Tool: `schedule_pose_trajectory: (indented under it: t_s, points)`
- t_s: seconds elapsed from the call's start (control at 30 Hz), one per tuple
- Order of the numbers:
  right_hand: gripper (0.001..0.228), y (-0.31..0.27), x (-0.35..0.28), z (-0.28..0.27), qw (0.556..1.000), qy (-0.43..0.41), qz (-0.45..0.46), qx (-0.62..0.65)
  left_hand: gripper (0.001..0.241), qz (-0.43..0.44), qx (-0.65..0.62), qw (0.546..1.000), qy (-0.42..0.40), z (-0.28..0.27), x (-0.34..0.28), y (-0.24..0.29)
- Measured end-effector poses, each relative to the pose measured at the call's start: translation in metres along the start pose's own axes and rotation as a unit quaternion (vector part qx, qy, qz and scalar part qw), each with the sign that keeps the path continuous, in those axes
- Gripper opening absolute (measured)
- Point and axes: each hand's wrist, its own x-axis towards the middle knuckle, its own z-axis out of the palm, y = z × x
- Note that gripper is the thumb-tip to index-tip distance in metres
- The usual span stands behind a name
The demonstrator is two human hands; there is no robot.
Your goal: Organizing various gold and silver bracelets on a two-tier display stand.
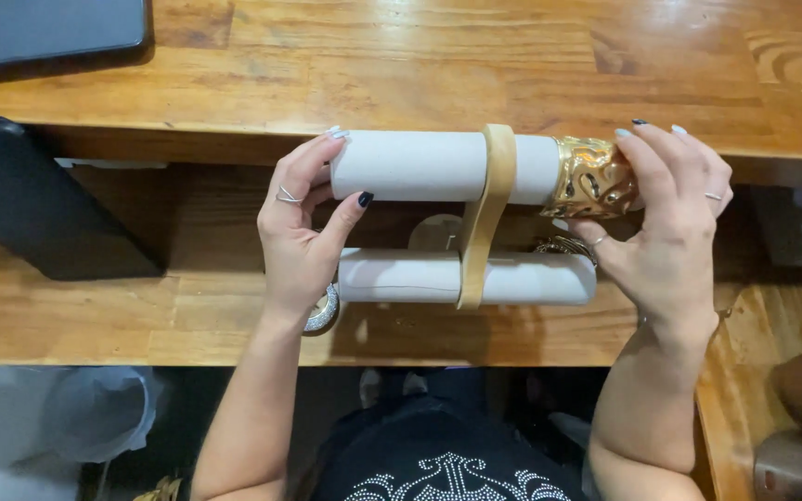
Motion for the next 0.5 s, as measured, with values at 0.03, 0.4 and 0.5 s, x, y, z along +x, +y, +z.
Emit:
schedule_pose_trajectory:
  t_s: [0.03, 0.4, 0.5]
  points:
    - [0.07, -0.004, 0.003, 0.002, 1.0, 0.0, 0.0, 0.001, 0.042, 0.0, 0.001, 1.0, 0.0, 0.0, 0.0, 0.002]
    - [0.077, -0.021, -0.01, -0.006, 0.999, -0.035, -0.009, -0.027, 0.058, 0.029, 0.124, 0.992, -0.021, -0.034, -0.021, 0.005]
    - [0.067, -0.024, -0.023, -0.02, 0.999, -0.016, -0.027, 0.021, 0.041, 0.018, 0.186, 0.982, 0.013, -0.056, -0.028, 0.011]
